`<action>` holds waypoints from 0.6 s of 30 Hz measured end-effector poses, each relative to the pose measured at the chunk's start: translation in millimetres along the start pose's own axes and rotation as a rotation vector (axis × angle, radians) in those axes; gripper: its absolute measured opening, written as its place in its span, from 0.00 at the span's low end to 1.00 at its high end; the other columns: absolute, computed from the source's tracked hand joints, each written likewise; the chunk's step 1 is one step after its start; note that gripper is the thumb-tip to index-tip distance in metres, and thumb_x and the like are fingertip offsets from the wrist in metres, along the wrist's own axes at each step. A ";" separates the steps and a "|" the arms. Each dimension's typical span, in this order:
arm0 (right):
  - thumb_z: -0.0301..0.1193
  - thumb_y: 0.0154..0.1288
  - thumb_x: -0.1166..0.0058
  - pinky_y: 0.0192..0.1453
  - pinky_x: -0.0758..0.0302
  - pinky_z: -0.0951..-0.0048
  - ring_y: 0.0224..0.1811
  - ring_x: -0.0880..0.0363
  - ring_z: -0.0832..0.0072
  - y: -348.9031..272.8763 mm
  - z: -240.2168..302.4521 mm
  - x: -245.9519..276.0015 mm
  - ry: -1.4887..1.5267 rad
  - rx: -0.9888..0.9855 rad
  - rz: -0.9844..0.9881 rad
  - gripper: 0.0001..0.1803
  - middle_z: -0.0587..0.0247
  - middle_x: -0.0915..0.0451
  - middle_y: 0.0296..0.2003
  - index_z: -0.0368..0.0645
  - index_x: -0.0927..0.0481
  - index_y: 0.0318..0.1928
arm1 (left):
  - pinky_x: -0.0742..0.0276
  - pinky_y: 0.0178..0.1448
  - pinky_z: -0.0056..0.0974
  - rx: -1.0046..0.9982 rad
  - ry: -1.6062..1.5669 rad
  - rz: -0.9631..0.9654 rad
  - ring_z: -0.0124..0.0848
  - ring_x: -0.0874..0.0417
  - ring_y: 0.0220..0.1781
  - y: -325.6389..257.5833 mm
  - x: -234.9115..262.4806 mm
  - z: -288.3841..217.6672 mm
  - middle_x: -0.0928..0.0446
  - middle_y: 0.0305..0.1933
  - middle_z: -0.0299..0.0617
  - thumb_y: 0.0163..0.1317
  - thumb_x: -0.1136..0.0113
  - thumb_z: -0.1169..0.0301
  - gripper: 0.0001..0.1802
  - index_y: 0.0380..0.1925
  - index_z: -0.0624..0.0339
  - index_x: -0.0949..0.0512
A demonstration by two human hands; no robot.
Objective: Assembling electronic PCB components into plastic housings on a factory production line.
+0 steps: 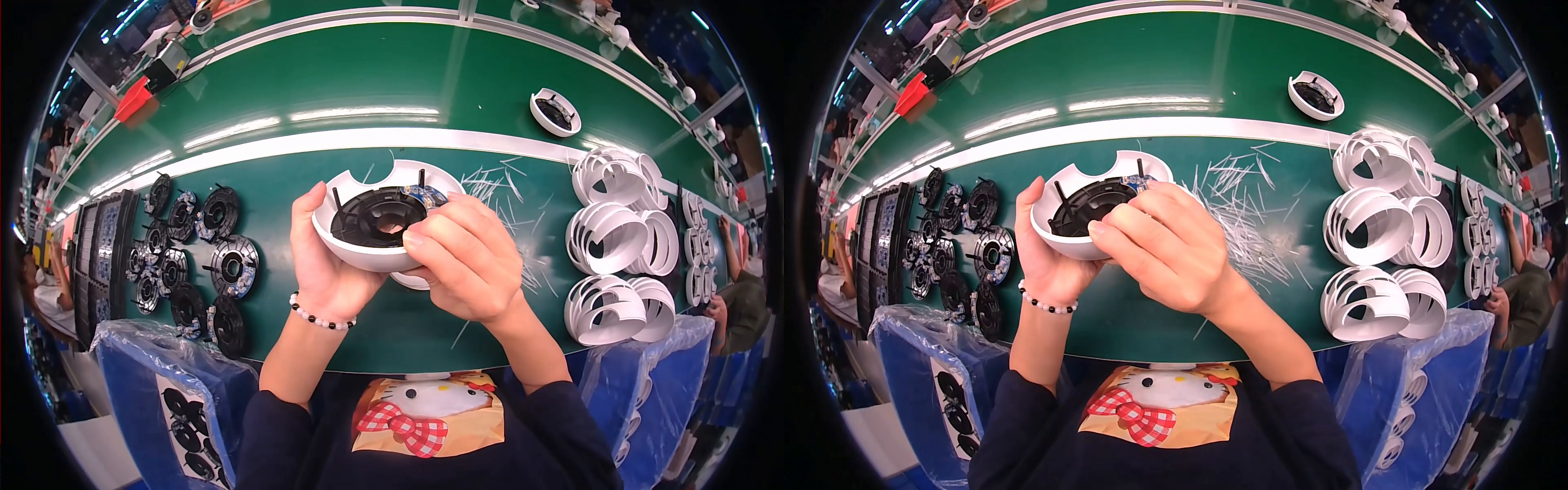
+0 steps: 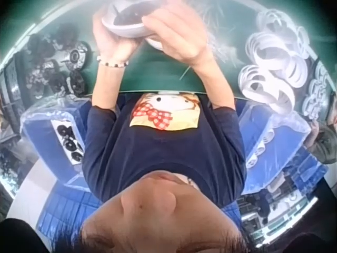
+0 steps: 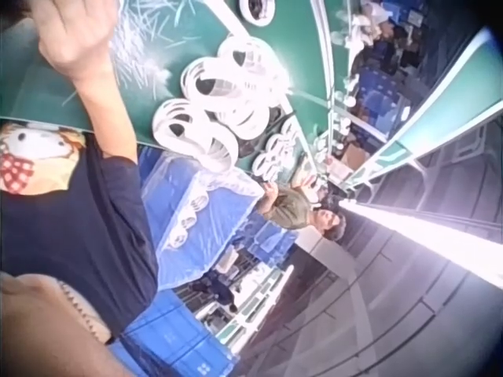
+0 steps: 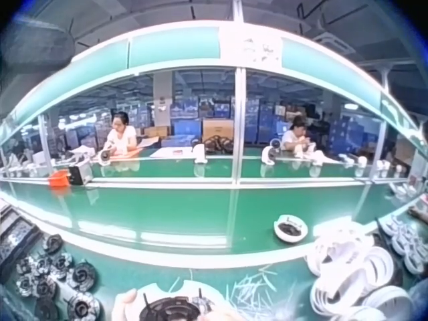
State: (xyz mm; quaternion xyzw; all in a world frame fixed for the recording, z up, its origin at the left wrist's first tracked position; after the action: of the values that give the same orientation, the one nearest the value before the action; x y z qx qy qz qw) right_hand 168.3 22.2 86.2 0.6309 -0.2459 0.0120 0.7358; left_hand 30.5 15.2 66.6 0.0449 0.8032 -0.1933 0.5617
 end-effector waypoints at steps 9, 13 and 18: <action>0.30 0.41 0.39 0.57 0.43 0.61 0.55 0.40 0.55 -20.9 -27.0 20.5 -0.093 -0.461 0.267 0.34 0.49 0.39 0.54 0.38 0.37 0.51 | 0.35 0.55 0.46 -0.446 0.289 -0.137 0.41 0.31 0.49 95.4 -12.2 -63.2 0.33 0.49 0.48 0.53 0.58 0.58 0.24 0.47 0.60 0.35; 0.30 0.44 0.42 0.46 0.33 0.66 0.43 0.32 0.58 -70.5 -36.8 13.6 -0.212 -0.736 0.329 0.24 0.54 0.30 0.42 0.39 0.31 0.44 | 0.32 0.48 0.49 -0.376 0.448 -0.244 0.42 0.30 0.47 199.9 41.0 -97.2 0.32 0.48 0.50 0.55 0.63 0.52 0.27 0.46 0.61 0.36; 0.23 0.43 0.44 0.30 0.28 0.70 0.28 0.25 0.64 -84.2 -35.8 -0.9 -0.142 -0.804 0.261 0.09 0.57 0.26 0.28 0.38 0.25 0.30 | 0.33 0.50 0.51 -0.264 0.410 -0.160 0.42 0.30 0.50 268.6 84.9 -90.1 0.34 0.50 0.50 0.61 0.64 0.58 0.22 0.47 0.64 0.39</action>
State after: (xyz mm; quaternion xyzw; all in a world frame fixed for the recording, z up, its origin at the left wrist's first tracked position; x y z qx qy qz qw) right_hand 207.6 38.8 5.1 0.2568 -0.3589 -0.0355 0.8967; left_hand -2.5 282.9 -54.8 -0.0544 0.9196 -0.1173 0.3710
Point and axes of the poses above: each hand's wrist, its own y-axis towards the middle knuckle, its own x-axis out of the back of the hand, z = x × y, the point moved 2 cm from there along y, towards the middle knuckle
